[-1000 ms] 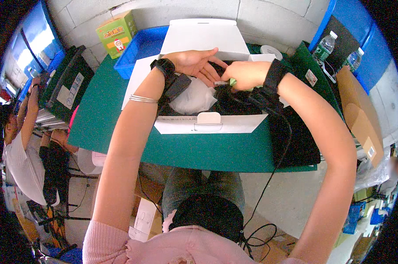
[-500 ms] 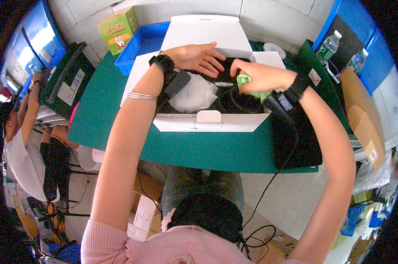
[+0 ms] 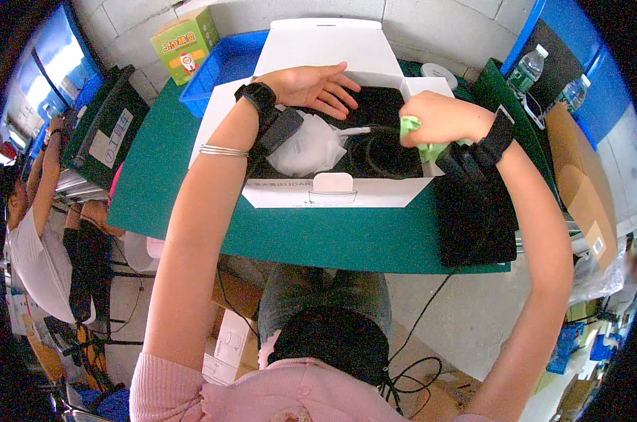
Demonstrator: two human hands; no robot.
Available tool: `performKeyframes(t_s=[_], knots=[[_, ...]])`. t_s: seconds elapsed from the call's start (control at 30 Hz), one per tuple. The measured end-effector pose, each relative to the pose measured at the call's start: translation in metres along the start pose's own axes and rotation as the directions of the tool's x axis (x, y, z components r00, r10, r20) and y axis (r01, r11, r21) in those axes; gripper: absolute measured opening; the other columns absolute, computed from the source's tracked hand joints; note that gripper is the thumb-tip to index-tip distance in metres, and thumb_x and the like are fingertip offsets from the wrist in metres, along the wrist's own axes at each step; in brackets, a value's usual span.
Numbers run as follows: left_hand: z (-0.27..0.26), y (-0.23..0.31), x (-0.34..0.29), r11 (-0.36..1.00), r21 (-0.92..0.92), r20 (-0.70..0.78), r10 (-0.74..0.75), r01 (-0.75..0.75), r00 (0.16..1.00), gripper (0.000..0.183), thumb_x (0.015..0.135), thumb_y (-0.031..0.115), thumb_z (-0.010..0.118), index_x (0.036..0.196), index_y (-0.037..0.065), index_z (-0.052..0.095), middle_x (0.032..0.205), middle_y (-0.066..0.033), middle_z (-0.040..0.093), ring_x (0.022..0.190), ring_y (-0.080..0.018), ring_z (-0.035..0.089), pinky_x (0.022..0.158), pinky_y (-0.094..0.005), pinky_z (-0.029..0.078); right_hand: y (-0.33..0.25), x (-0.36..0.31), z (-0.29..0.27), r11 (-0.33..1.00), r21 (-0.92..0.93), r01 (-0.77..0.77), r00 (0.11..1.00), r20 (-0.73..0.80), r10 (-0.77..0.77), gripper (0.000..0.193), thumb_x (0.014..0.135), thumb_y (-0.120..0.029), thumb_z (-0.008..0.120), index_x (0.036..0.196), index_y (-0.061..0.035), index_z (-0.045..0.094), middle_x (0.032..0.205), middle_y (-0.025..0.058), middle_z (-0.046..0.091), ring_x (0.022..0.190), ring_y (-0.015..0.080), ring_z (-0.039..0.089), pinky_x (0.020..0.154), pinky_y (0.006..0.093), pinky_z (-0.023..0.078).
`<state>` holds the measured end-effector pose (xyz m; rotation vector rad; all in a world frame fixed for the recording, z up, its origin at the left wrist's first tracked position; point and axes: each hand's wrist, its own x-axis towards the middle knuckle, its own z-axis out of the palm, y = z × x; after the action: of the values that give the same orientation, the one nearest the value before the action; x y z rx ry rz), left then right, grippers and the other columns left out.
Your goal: Packing a piece of equipment, its cables, and foam inserts into a white box.
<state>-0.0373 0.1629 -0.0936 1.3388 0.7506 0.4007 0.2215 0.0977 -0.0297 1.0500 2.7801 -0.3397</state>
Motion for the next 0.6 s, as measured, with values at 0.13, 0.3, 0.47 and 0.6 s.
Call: performKeyframes(t_s=[0.13,0.3,0.47,0.6], knots=[[0.001,0.0,0.001,1.0,0.001,0.004,-0.005,0.005,1.0,0.068,0.098,0.053,0.033,0.137,-0.003,0.039,0.124,-0.024,0.054,0.11,-0.0317,0.058,0.1,-0.0395,0.047,-0.003,0.013,0.006,0.992,0.124,0.037,0.996,-0.086,-0.026,0.024,0.074,-0.022,0.066,0.076,0.0017,0.063,0.07,0.0193,0.064,0.07,0.0343,0.065,0.066,0.0396,0.051],[0.002,0.0,0.0,1.0,0.008,-0.02,-0.004,0.004,1.0,0.068,0.098,0.053,0.034,0.136,-0.003,0.039,0.122,-0.0236,0.055,0.11,-0.0313,0.058,0.1,-0.0393,0.047,-0.007,0.031,0.011,0.998,0.034,-0.044,0.994,-0.099,0.048,0.023,0.072,-0.018,0.07,0.079,0.0018,0.061,0.072,0.0198,0.064,0.071,0.0346,0.064,0.065,0.0398,0.049],[0.003,0.001,-0.002,1.0,0.006,0.001,0.009,-0.009,1.0,0.069,0.098,0.053,0.034,0.136,-0.004,0.039,0.123,-0.0245,0.054,0.111,-0.0316,0.057,0.1,-0.0397,0.046,-0.012,0.027,0.02,0.994,-0.013,-0.108,0.972,-0.213,0.103,0.023,0.071,-0.015,0.072,0.08,0.0026,0.061,0.073,0.0218,0.064,0.073,0.036,0.064,0.066,0.0398,0.049],[0.006,0.002,-0.003,0.999,0.035,-0.021,0.007,-0.006,1.0,0.07,0.098,0.054,0.035,0.136,-0.004,0.038,0.124,-0.0251,0.054,0.111,-0.0321,0.057,0.101,-0.0401,0.046,-0.015,0.017,0.026,0.99,0.056,-0.131,0.96,-0.241,0.141,0.023,0.07,-0.016,0.074,0.078,0.0022,0.062,0.074,0.0229,0.063,0.075,0.0382,0.064,0.068,0.0418,0.05]])
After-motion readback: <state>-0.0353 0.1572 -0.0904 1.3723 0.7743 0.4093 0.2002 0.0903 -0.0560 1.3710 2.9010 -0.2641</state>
